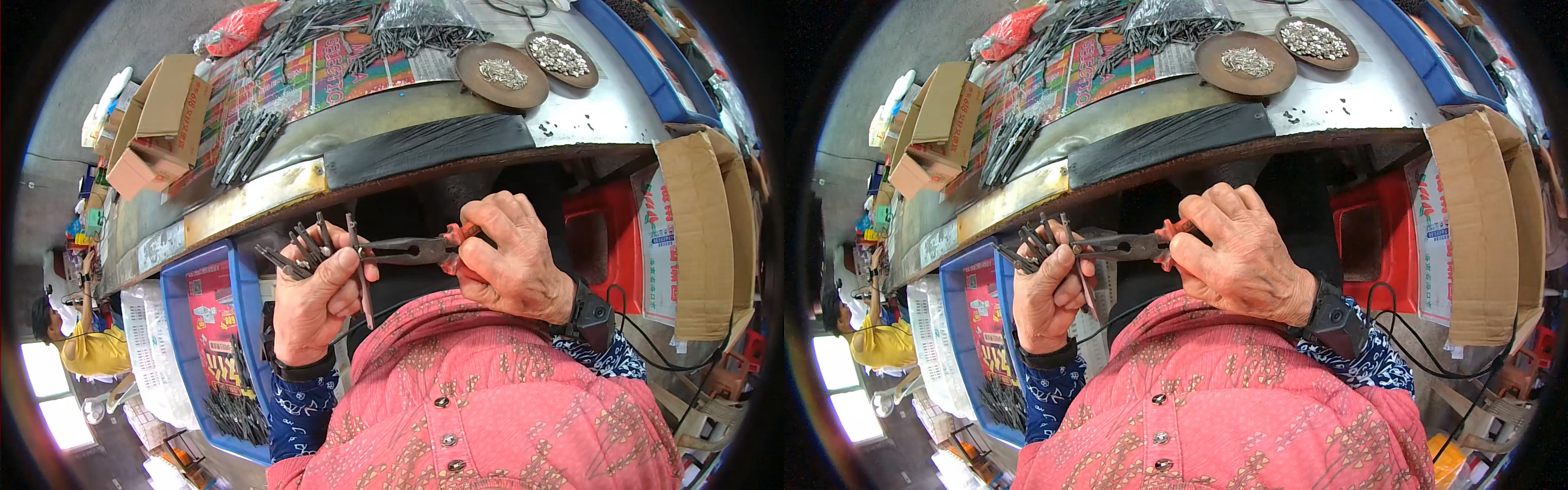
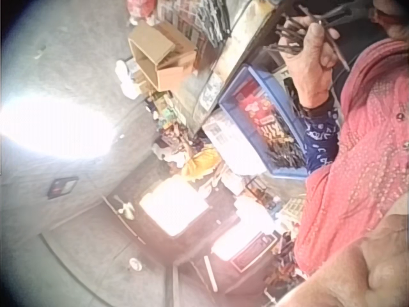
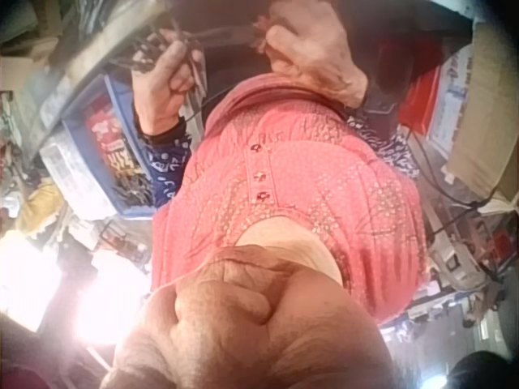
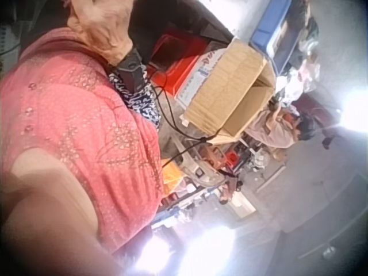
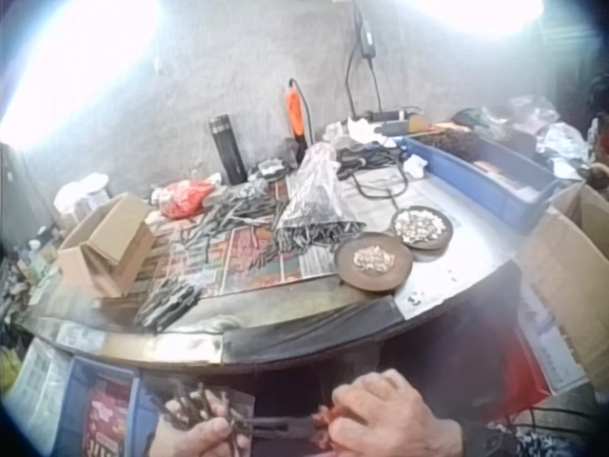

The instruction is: The person repeatedly picks up thin metal rods from a table and bends them with pliers. The bent rods are placed into a blue bin below the table. The person continues this repetitive process throughout the clip.

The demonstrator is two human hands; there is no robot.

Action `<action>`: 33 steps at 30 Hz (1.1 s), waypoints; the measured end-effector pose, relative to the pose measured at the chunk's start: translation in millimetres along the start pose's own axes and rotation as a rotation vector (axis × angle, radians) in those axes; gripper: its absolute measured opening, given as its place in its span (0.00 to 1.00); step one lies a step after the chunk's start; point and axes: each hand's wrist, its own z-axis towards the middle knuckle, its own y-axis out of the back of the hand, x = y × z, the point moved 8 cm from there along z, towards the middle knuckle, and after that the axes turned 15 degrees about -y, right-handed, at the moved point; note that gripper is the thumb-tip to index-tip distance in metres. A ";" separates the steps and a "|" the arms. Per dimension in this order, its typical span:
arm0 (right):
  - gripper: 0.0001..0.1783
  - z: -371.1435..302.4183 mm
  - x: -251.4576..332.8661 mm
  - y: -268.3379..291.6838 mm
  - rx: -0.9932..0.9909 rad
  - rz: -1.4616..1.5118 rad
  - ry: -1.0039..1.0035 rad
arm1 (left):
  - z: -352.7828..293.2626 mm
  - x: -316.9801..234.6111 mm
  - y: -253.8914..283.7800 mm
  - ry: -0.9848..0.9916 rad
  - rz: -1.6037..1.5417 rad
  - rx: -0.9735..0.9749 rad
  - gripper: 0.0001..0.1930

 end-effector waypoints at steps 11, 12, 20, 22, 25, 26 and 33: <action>0.10 -13.5 -35.5 -50.8 0.643 0.730 -0.388 | -2.9 -20.3 -14.0 -0.623 0.902 0.187 0.06; 0.10 -10.2 -34.0 -45.7 0.550 0.690 -0.343 | -2.5 -20.6 -10.7 -0.597 0.856 0.157 0.06; 0.10 0.5 -15.7 -15.3 0.097 0.197 -0.134 | 6.8 1.7 9.3 -0.201 0.209 -0.019 0.06; 0.10 1.7 -10.2 -10.4 0.028 0.117 -0.083 | 4.7 4.7 8.7 -0.162 0.088 -0.029 0.06; 0.10 2.3 -6.3 -7.6 -0.004 0.055 -0.049 | 1.9 7.8 12.7 -0.083 0.117 -0.063 0.07; 0.10 1.9 -5.8 -7.8 0.008 0.058 -0.040 | 1.2 8.4 13.0 -0.064 0.077 -0.074 0.07; 0.10 -5.1 -13.9 -20.4 0.151 0.175 -0.058 | 0.9 6.9 5.1 -0.067 0.157 0.029 0.10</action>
